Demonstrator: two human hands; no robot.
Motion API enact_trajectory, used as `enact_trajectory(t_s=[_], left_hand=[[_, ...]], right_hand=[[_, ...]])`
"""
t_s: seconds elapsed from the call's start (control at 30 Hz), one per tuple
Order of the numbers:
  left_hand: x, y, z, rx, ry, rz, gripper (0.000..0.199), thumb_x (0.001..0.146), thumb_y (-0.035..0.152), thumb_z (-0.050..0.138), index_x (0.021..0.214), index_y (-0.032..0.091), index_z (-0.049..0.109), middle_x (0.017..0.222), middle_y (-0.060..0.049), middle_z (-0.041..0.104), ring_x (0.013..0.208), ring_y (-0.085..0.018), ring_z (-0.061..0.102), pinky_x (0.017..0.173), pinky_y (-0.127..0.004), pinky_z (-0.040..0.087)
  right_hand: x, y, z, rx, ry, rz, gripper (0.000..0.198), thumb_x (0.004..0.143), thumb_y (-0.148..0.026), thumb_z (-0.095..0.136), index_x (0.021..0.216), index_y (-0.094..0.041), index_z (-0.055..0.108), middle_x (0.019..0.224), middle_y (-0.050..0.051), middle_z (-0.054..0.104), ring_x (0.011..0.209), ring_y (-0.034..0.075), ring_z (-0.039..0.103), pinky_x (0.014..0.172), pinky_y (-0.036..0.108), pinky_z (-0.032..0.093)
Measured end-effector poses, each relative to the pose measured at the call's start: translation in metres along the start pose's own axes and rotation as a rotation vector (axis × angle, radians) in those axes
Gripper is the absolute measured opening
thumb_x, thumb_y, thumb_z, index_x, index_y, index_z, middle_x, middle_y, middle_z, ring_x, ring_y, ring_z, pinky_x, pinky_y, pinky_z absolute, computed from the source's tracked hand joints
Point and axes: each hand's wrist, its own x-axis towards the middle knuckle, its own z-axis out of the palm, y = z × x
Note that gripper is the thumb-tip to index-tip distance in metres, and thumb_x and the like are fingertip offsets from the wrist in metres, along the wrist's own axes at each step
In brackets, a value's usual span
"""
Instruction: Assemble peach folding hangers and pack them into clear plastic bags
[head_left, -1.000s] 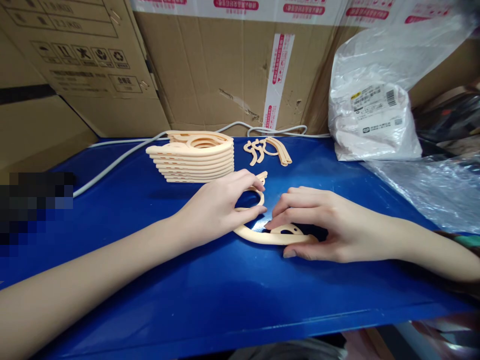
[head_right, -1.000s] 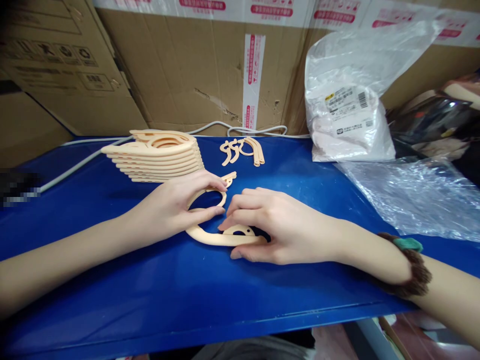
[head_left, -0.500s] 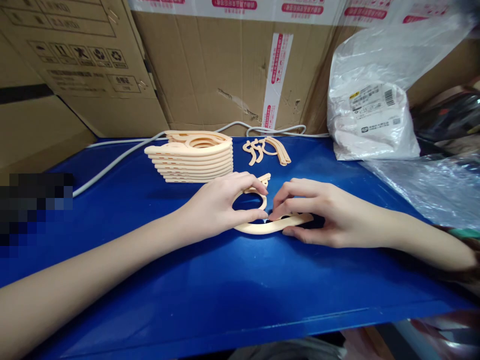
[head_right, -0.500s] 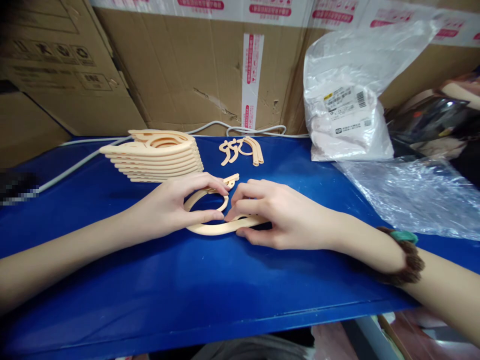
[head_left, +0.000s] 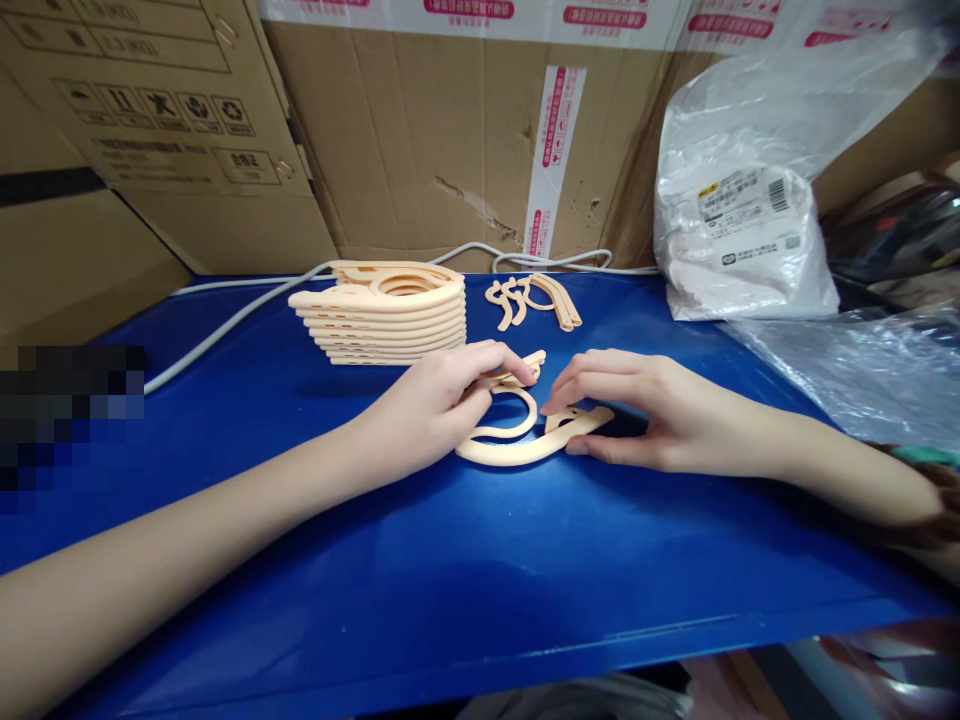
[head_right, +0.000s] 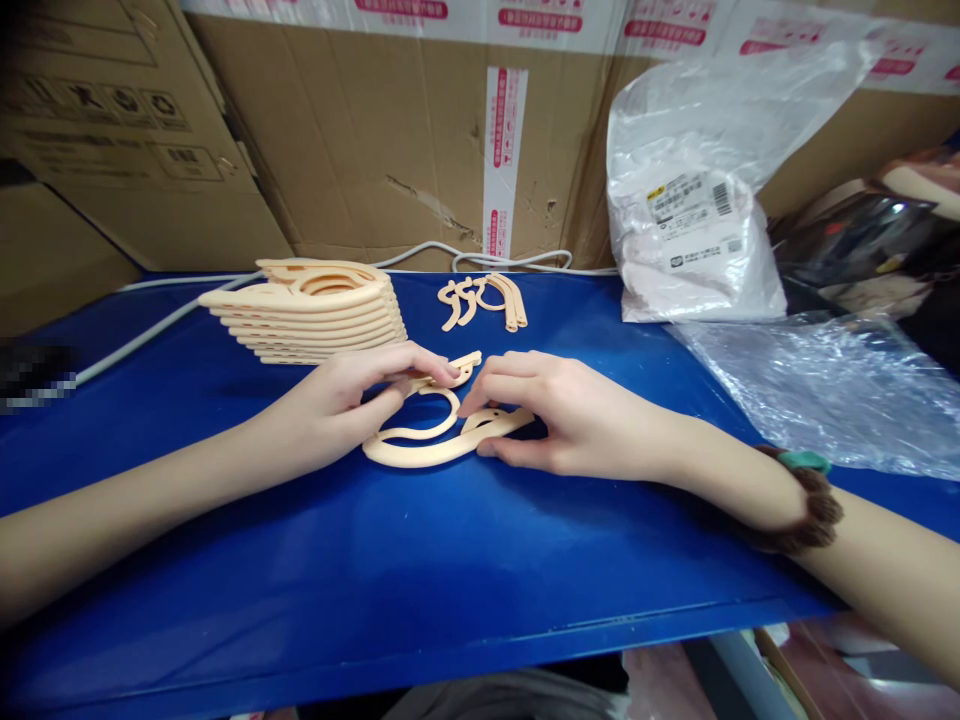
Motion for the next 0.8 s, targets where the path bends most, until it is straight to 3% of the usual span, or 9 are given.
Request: enact_trajectory(t_s=[0.37, 0.57, 0.8], left_hand=[[0.000, -0.005, 0.000, 0.010, 0.014, 0.097, 0.033, 0.085, 0.002, 0.043, 0.103, 0.018, 0.064, 0.109, -0.004, 0.070, 0.104, -0.017, 0.065, 0.090, -0.029, 0.049], [0.000, -0.006, -0.001, 0.024, -0.011, 0.146, 0.036, 0.085, -0.001, 0.044, 0.111, 0.015, 0.062, 0.122, -0.008, 0.064, 0.118, -0.018, 0.057, 0.103, -0.034, 0.043], [-0.003, 0.002, -0.002, 0.099, -0.036, 0.121, 0.044, 0.079, 0.005, 0.056, 0.122, 0.016, 0.055, 0.132, -0.009, 0.057, 0.129, -0.021, 0.049, 0.112, -0.037, 0.036]], right_hand=[[-0.001, 0.004, -0.005, -0.109, 0.084, -0.014, 0.021, 0.090, -0.021, 0.059, 0.110, -0.018, 0.065, 0.109, 0.009, 0.063, 0.102, 0.020, 0.060, 0.089, 0.032, 0.047], [-0.004, 0.005, -0.010, -0.196, 0.083, 0.205, 0.025, 0.095, -0.030, 0.056, 0.116, -0.020, 0.063, 0.084, 0.001, 0.068, 0.076, 0.016, 0.064, 0.070, 0.028, 0.045], [-0.003, -0.005, -0.012, -0.186, 0.072, 0.231, 0.031, 0.098, -0.041, 0.049, 0.119, -0.021, 0.061, 0.090, 0.002, 0.071, 0.081, 0.019, 0.066, 0.073, 0.030, 0.046]])
